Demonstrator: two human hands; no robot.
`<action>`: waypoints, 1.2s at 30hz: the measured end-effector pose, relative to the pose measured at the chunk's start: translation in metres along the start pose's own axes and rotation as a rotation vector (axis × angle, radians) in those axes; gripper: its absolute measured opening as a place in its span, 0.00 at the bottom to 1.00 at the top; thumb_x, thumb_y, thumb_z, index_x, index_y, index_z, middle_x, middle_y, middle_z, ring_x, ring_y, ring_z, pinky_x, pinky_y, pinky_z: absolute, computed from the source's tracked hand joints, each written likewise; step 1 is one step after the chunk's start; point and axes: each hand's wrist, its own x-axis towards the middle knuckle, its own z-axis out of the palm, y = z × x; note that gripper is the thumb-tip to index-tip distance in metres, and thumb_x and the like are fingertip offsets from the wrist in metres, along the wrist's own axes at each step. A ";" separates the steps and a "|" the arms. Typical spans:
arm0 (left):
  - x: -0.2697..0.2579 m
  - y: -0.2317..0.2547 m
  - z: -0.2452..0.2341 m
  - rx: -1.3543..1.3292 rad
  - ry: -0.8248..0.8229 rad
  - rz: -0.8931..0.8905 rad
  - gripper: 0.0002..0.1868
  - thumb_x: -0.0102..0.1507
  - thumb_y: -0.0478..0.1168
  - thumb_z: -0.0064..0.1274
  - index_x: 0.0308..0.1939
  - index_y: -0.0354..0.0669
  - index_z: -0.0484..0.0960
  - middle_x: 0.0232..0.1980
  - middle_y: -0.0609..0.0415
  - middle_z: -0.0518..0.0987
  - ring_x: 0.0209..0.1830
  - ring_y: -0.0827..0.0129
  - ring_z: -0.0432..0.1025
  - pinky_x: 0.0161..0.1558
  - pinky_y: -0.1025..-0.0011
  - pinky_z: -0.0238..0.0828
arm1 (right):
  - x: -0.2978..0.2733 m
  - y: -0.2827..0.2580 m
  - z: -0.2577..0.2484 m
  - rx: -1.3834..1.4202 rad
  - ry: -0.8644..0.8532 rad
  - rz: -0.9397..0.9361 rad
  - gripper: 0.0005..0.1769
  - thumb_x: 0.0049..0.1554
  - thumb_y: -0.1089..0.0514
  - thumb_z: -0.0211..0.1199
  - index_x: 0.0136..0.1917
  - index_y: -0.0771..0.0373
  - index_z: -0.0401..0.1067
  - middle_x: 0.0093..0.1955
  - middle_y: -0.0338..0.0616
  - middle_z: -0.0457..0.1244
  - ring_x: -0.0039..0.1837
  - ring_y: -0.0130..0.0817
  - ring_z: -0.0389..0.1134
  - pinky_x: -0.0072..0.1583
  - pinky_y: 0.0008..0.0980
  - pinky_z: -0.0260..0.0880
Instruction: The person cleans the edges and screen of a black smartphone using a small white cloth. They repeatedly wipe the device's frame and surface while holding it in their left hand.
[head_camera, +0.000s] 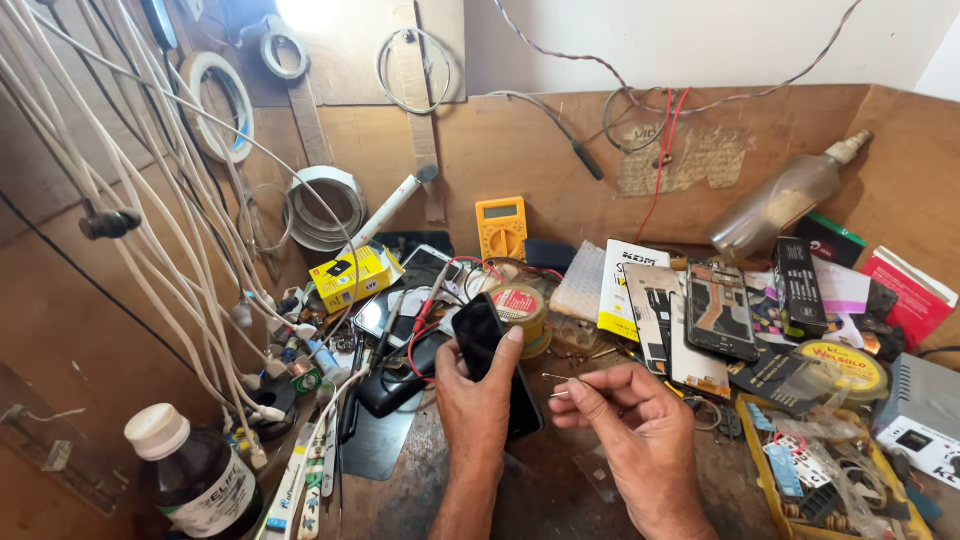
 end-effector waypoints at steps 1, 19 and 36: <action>0.000 0.001 0.000 -0.004 -0.020 0.005 0.31 0.53 0.52 0.67 0.50 0.33 0.76 0.42 0.49 0.85 0.38 0.70 0.77 0.40 0.72 0.74 | 0.000 -0.001 0.001 -0.009 -0.010 -0.006 0.05 0.56 0.67 0.64 0.46 0.72 0.74 0.42 0.51 0.73 0.45 0.36 0.77 0.48 0.36 0.82; -0.004 0.003 0.003 0.125 -0.099 0.087 0.34 0.54 0.55 0.66 0.52 0.33 0.76 0.46 0.47 0.84 0.45 0.67 0.78 0.48 0.69 0.74 | 0.007 0.000 0.010 -0.008 -0.018 -0.044 0.05 0.56 0.68 0.65 0.46 0.73 0.75 0.43 0.52 0.73 0.46 0.35 0.77 0.50 0.36 0.82; -0.005 0.008 -0.001 0.050 -0.155 0.017 0.31 0.59 0.57 0.60 0.51 0.32 0.78 0.44 0.46 0.84 0.43 0.67 0.77 0.44 0.68 0.74 | 0.004 0.000 0.012 -0.030 -0.043 -0.076 0.05 0.55 0.69 0.65 0.47 0.73 0.75 0.44 0.52 0.73 0.47 0.36 0.77 0.51 0.36 0.82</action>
